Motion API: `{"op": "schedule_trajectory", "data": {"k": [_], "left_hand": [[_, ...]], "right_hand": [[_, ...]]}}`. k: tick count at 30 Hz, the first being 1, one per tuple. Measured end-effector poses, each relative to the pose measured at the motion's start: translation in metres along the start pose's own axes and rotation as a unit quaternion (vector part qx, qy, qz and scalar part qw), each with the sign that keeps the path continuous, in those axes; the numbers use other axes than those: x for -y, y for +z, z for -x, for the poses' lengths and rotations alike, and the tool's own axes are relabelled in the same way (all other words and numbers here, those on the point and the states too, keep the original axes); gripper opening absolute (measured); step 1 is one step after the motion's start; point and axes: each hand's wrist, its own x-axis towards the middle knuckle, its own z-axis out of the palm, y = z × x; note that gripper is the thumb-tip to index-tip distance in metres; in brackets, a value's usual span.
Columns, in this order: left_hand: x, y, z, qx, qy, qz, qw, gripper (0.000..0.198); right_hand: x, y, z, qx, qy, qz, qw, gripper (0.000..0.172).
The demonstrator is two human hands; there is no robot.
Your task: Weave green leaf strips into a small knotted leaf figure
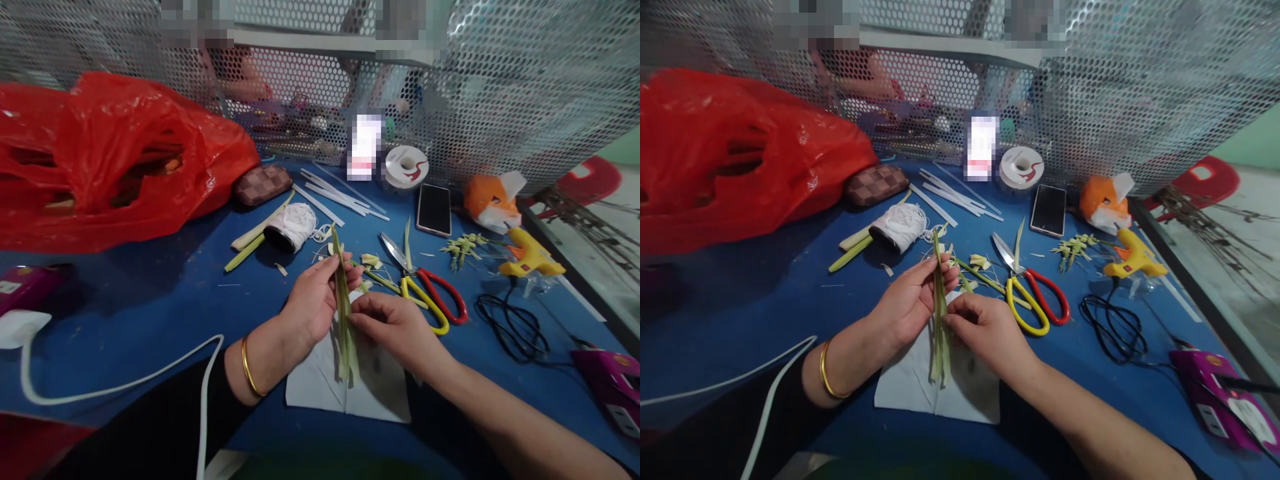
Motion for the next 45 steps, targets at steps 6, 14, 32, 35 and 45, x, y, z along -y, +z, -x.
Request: {"op": "schedule_trajectory", "data": {"k": [6,14,32,35,45], "left_hand": [[0.0,0.0,0.0,-0.003,-0.003,-0.006,1.0,0.021],[0.001,0.002,0.001,-0.007,-0.012,-0.01,1.0,0.024],[0.006,0.002,0.015,0.076,0.002,-0.131,0.988,0.015],[0.011,0.003,0.019,0.093,0.014,-0.166,0.982,0.023],[0.016,0.006,0.031,0.128,-0.002,-0.234,0.964,0.033]], "right_hand": [[0.0,0.0,0.002,-0.022,-0.026,0.016,0.999,0.011],[-0.001,0.001,0.001,-0.033,-0.035,0.027,0.998,0.01],[0.012,-0.017,0.002,-0.194,-0.105,-0.051,0.974,0.02],[0.017,-0.019,-0.001,-0.208,-0.086,-0.125,0.966,0.028],[0.022,-0.018,-0.002,-0.168,-0.065,-0.238,0.954,0.016]]}}
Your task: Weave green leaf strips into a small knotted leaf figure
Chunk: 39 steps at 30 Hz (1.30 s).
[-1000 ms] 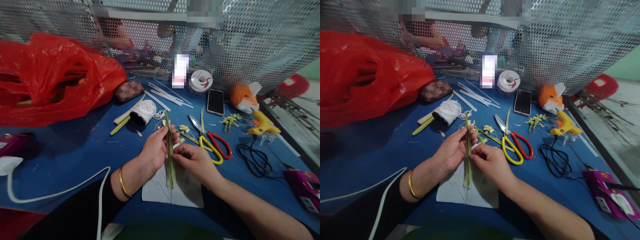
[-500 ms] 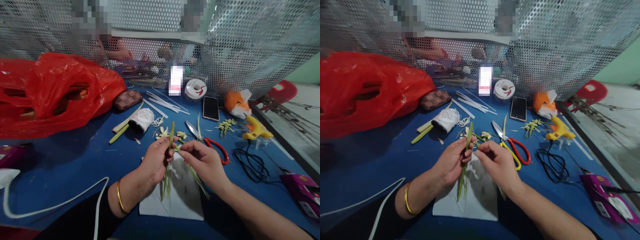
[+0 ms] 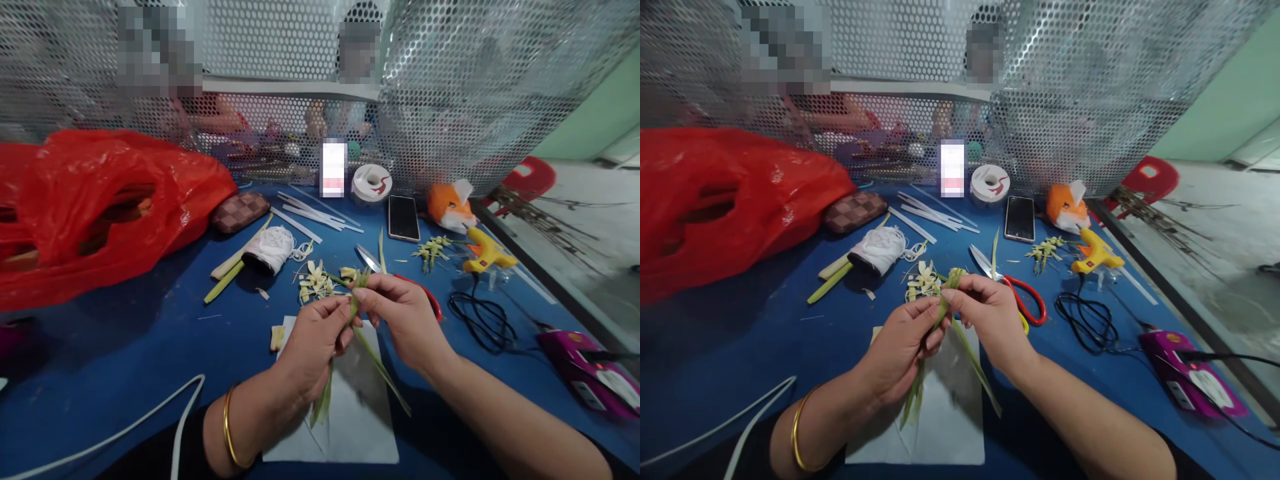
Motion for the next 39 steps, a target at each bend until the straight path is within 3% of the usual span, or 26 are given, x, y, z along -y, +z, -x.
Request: {"op": "schedule_trajectory", "data": {"k": [6,10,14,16,18,22,25,28,30,36,39], "left_hand": [[-0.005,0.002,0.002,0.021,-0.016,0.03,0.999,0.034],[-0.009,0.002,0.004,0.025,-0.004,-0.02,0.999,0.029],[-0.017,-0.004,0.0,-0.01,0.01,-0.034,0.999,0.024],[-0.023,-0.01,-0.004,-0.038,0.015,-0.001,0.999,0.018],[-0.029,-0.016,-0.009,-0.067,0.014,0.035,0.997,0.012],[-0.035,-0.022,-0.013,-0.105,0.017,0.077,0.991,0.009],[-0.032,-0.021,-0.013,-0.103,-0.002,0.088,0.991,0.013],[-0.027,-0.019,-0.012,-0.098,-0.014,0.093,0.991,0.015],[-0.024,-0.018,-0.012,-0.098,-0.02,0.092,0.991,0.014],[-0.019,-0.015,-0.01,-0.109,-0.032,0.073,0.991,0.013],[-0.017,-0.013,-0.009,-0.117,-0.048,0.067,0.99,0.013]], "right_hand": [[-0.001,0.002,0.003,0.001,-0.011,-0.027,1.0,0.02],[0.001,0.001,0.002,-0.017,-0.025,-0.01,1.0,0.022],[0.003,-0.006,-0.003,0.0,-0.029,0.05,0.998,0.02],[0.0,-0.011,-0.008,0.015,-0.055,0.136,0.989,0.021],[-0.006,-0.016,-0.013,0.039,-0.089,0.291,0.952,0.016],[-0.02,-0.016,-0.015,0.061,-0.107,0.548,0.828,0.012],[-0.028,-0.012,-0.014,0.056,-0.121,0.586,0.799,0.012],[-0.03,-0.012,-0.014,0.048,-0.122,0.581,0.803,0.012],[-0.027,-0.016,-0.016,0.041,-0.114,0.558,0.821,0.013],[-0.004,-0.021,-0.012,-0.009,-0.044,0.304,0.952,0.023],[0.007,-0.016,-0.006,-0.007,-0.035,0.2,0.979,0.024]]}}
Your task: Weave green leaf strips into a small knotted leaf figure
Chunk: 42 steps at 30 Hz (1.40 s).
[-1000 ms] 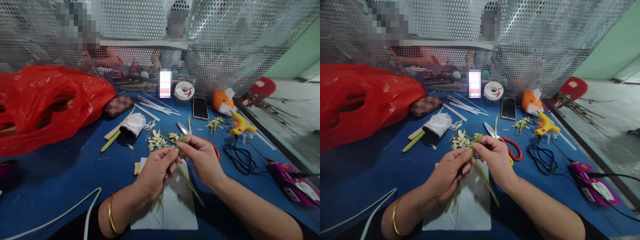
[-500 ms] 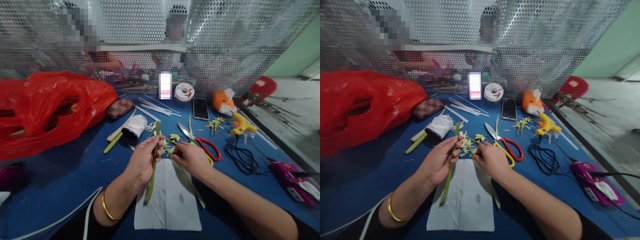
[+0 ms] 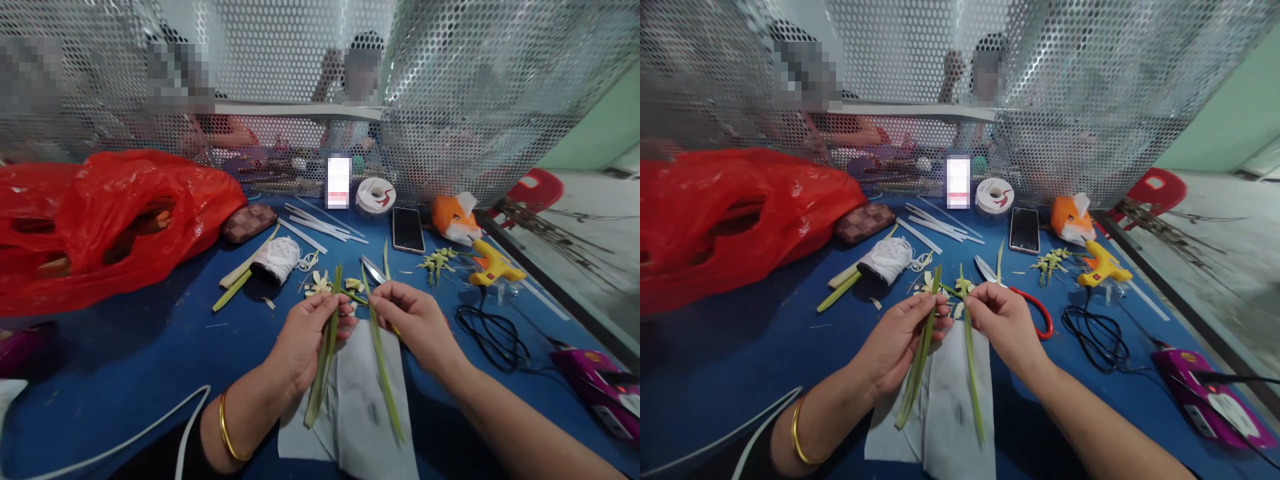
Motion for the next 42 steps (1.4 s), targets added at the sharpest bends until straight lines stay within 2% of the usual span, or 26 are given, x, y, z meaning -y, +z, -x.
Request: {"op": "schedule_trajectory", "data": {"k": [4,8,10,12,13,14,15,17,18,20,23,26,28,31,33,35,36,39,42], "left_hand": [[0.006,0.0,-0.003,0.018,0.012,-0.02,1.0,0.014],[0.015,-0.002,-0.009,0.025,0.01,-0.014,1.0,0.014],[0.019,-0.003,-0.011,0.025,0.007,-0.008,1.0,0.013],[0.021,-0.003,-0.012,0.026,0.002,-0.005,1.0,0.013],[0.021,-0.003,-0.013,0.027,0.001,-0.004,1.0,0.013],[0.021,-0.003,-0.013,0.026,0.002,-0.002,1.0,0.013],[0.021,-0.003,-0.013,0.025,0.003,0.001,1.0,0.013],[0.021,-0.003,-0.013,0.025,0.004,0.006,1.0,0.012],[0.021,-0.003,-0.013,0.029,0.001,0.009,1.0,0.011],[0.021,-0.004,-0.014,0.044,-0.013,0.015,0.999,0.01],[0.022,-0.007,-0.016,0.075,-0.027,0.017,0.997,0.013],[0.025,-0.008,-0.016,0.085,-0.016,-0.007,0.996,0.014],[0.028,-0.007,-0.014,0.072,0.007,-0.048,0.996,0.013],[0.031,-0.004,-0.011,0.06,0.06,-0.14,0.986,0.015],[0.032,-0.003,-0.01,0.073,0.078,-0.162,0.981,0.018],[0.03,-0.003,-0.011,0.078,0.063,-0.129,0.987,0.018],[0.029,-0.004,-0.012,0.073,0.047,-0.103,0.991,0.017],[0.026,-0.005,-0.015,0.042,0.01,-0.026,0.999,0.012],[0.024,-0.004,-0.014,0.031,-0.014,0.013,0.999,0.012]], "right_hand": [[-0.001,0.002,-0.002,-0.029,-0.009,-0.034,0.999,0.022],[-0.014,0.0,-0.011,-0.097,0.014,-0.085,0.992,0.02],[-0.016,-0.004,-0.013,-0.163,-0.011,-0.136,0.977,0.017],[-0.013,-0.009,-0.013,-0.237,-0.064,-0.212,0.946,0.014],[-0.01,-0.012,-0.013,-0.254,-0.082,-0.254,0.93,0.014],[-0.006,-0.014,-0.012,-0.246,-0.083,-0.295,0.92,0.015],[-0.003,-0.016,-0.012,-0.207,-0.063,-0.333,0.918,0.018],[0.001,-0.016,-0.01,-0.076,0.024,-0.376,0.923,0.025],[0.001,-0.013,-0.008,-0.018,0.069,-0.372,0.925,0.027],[-0.005,-0.004,-0.006,0.04,0.114,-0.322,0.939,0.025],[-0.016,0.01,-0.002,0.059,0.102,-0.228,0.966,0.024],[-0.016,0.01,0.001,0.057,0.066,-0.235,0.968,0.022],[-0.01,0.002,0.001,0.044,0.04,-0.319,0.946,0.019],[0.0,-0.007,0.0,0.064,0.031,-0.449,0.89,0.02],[0.002,-0.006,0.0,0.113,0.058,-0.447,0.886,0.02],[-0.001,0.001,0.002,0.14,0.099,-0.39,0.905,0.021],[-0.004,0.006,0.003,0.129,0.109,-0.357,0.919,0.021],[-0.011,0.017,0.007,0.052,0.078,-0.26,0.961,0.024],[-0.016,0.021,0.008,0.024,0.052,-0.168,0.984,0.024]]}}
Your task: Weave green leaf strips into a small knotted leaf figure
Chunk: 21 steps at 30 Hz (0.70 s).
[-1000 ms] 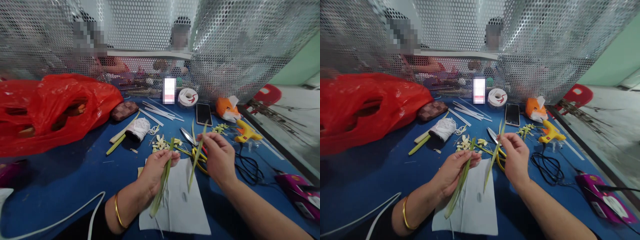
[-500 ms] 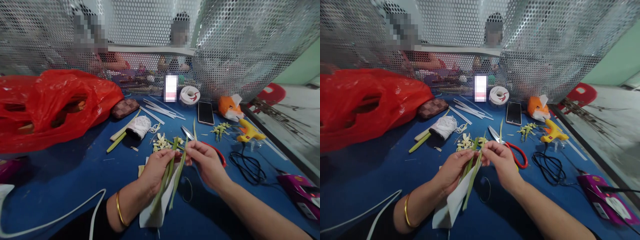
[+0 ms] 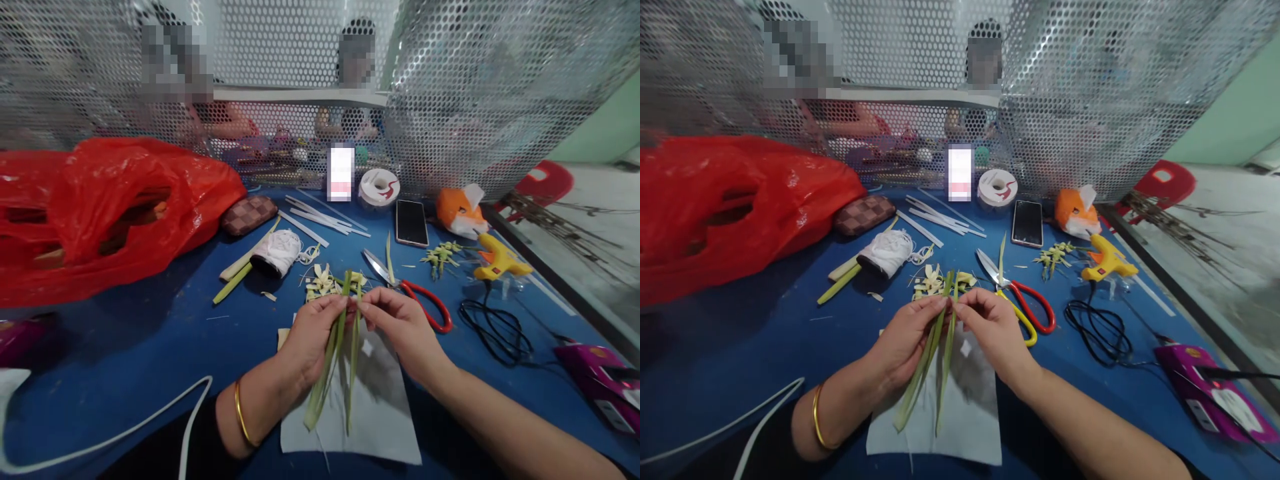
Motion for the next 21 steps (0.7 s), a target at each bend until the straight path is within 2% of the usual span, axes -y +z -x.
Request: {"op": "schedule_trajectory", "data": {"k": [7,13,21], "left_hand": [[0.002,0.002,0.003,0.025,-0.011,-0.009,1.0,0.014],[0.002,0.003,0.004,0.012,-0.009,-0.017,1.0,0.014],[0.0,0.003,0.005,0.021,-0.007,-0.022,1.0,0.015]], "right_hand": [[-0.008,-0.002,-0.003,-0.013,-0.017,0.073,0.997,0.02],[-0.014,-0.006,-0.004,-0.017,-0.063,0.144,0.987,0.019],[-0.004,-0.007,-0.003,-0.007,-0.099,0.161,0.982,0.02]]}}
